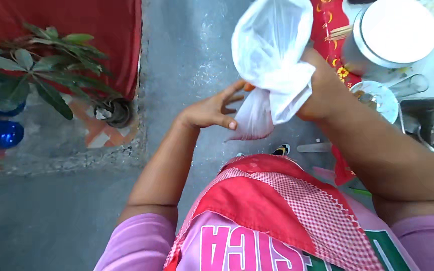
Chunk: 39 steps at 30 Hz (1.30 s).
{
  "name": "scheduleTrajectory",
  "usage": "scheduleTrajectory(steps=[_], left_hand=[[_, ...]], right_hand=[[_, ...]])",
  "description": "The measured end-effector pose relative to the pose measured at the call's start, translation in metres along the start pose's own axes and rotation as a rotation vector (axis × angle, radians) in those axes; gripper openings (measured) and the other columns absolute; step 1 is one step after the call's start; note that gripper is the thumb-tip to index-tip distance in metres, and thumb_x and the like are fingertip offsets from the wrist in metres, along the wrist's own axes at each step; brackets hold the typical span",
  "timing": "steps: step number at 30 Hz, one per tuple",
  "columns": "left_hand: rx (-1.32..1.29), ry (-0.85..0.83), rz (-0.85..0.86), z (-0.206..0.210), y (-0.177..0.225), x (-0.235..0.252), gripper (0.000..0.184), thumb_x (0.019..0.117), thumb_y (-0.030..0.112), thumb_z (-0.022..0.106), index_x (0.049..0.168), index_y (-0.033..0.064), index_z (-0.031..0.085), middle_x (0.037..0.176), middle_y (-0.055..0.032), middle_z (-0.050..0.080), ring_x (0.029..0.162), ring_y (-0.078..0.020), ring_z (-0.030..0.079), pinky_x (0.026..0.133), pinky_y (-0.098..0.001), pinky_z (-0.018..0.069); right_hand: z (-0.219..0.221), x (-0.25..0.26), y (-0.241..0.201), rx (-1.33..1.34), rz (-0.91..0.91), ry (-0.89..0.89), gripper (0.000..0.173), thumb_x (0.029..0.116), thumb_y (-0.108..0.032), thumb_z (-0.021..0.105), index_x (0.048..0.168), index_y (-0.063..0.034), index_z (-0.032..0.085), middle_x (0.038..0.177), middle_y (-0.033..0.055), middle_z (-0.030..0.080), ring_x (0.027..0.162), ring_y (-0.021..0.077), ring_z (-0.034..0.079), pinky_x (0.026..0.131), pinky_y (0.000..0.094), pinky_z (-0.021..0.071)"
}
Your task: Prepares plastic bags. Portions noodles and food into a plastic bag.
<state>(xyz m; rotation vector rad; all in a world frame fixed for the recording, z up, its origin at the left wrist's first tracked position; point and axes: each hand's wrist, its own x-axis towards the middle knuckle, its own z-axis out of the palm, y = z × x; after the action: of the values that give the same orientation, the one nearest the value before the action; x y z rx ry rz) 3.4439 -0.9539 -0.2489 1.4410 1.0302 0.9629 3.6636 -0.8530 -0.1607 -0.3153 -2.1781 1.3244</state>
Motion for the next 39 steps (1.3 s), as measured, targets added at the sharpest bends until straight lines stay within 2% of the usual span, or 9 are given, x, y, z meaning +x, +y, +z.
scheduleTrajectory(steps=[4,9,13,17,21,25,33,37,39], left_hand=[[-0.324,-0.241,0.138,0.005,-0.024,0.033,0.056,0.0796,0.037,0.086,0.128,0.0192,0.063,0.112,0.0098,0.075,0.099,-0.0044,0.071,0.088,-0.0270,0.0608],[-0.039,-0.284,0.155,0.000,0.019,0.058,0.061,0.0748,0.030,0.089,0.126,0.0121,0.061,0.111,0.0095,0.074,0.105,-0.0019,0.069,0.094,-0.0240,0.0579],[0.190,-0.114,0.167,0.021,0.051,0.076,0.074,0.0683,0.025,0.091,0.130,0.0048,0.056,0.114,0.0078,0.070,0.108,0.0035,0.063,0.097,-0.0190,0.0530],[0.154,-0.065,0.232,0.041,0.038,0.103,0.014,0.0946,0.008,0.064,0.107,0.0036,0.069,0.098,0.0044,0.074,0.095,-0.0011,0.069,0.092,-0.0245,0.0566],[-0.007,-0.147,0.189,0.062,0.024,0.122,0.017,0.1024,0.010,0.050,0.097,0.0084,0.066,0.085,0.0058,0.072,0.082,-0.0064,0.070,0.086,-0.0317,0.0597],[-0.046,-0.077,0.150,0.100,0.028,0.139,0.003,0.0962,0.010,0.063,0.099,0.0102,0.063,0.086,0.0087,0.068,0.082,-0.0041,0.069,0.082,-0.0293,0.0619],[0.024,-0.345,0.123,0.162,0.025,0.169,0.031,0.0831,0.018,0.078,0.111,0.0096,0.068,0.095,0.0068,0.073,0.084,-0.0021,0.069,0.076,-0.0241,0.0603],[0.081,-0.350,0.244,0.183,0.038,0.177,0.035,0.0737,0.036,0.087,0.102,0.0248,0.069,0.090,0.0225,0.070,0.088,0.0108,0.065,0.077,-0.0150,0.0568],[0.215,-0.295,0.249,0.200,0.033,0.180,0.028,0.0755,0.029,0.083,0.093,0.0124,0.069,0.083,0.0178,0.067,0.082,0.0136,0.061,0.075,-0.0118,0.0528]], right_hand=[[-0.004,0.034,-0.024,0.219,0.189,0.089,0.010,0.0981,0.002,0.056,0.101,-0.0052,0.063,0.081,-0.0050,0.068,0.063,-0.0004,0.064,0.058,0.0181,0.0580],[-0.018,0.044,-0.038,0.298,0.217,0.102,0.012,0.1028,0.000,0.051,0.098,-0.0055,0.061,0.077,-0.0020,0.066,0.055,0.0036,0.061,0.049,0.0194,0.0548],[-0.022,0.042,-0.042,0.203,0.214,0.124,0.003,0.1000,-0.003,0.060,0.100,-0.0042,0.063,0.079,-0.0014,0.066,0.060,0.0029,0.063,0.053,0.0197,0.0558],[-0.037,0.045,-0.043,0.114,0.276,0.223,0.018,0.1047,-0.020,0.061,0.108,-0.0029,0.067,0.087,-0.0006,0.070,0.075,0.0025,0.065,0.070,0.0209,0.0555],[-0.059,0.032,-0.033,-0.096,0.289,0.315,0.024,0.1089,-0.023,0.052,0.102,-0.0056,0.066,0.084,-0.0023,0.064,0.075,0.0026,0.060,0.072,0.0231,0.0518],[-0.078,0.005,-0.026,-0.183,0.261,0.430,0.024,0.1085,-0.023,0.053,0.099,-0.0069,0.067,0.082,-0.0032,0.063,0.074,0.0020,0.060,0.072,0.0230,0.0521],[-0.108,-0.090,-0.017,-0.252,0.190,0.721,0.024,0.1066,-0.015,0.053,0.095,0.0003,0.069,0.078,0.0020,0.065,0.072,0.0051,0.062,0.070,0.0254,0.0542],[-0.095,-0.142,-0.010,-0.785,0.058,0.575,0.014,0.0895,-0.015,0.073,0.089,-0.0010,0.074,0.088,0.0130,0.069,0.083,0.0264,0.070,0.065,0.0430,0.0565],[-0.099,-0.163,-0.003,-0.897,-0.015,0.517,0.014,0.0837,-0.020,0.075,0.082,-0.0057,0.073,0.083,0.0103,0.068,0.084,0.0278,0.068,0.066,0.0421,0.0530]])
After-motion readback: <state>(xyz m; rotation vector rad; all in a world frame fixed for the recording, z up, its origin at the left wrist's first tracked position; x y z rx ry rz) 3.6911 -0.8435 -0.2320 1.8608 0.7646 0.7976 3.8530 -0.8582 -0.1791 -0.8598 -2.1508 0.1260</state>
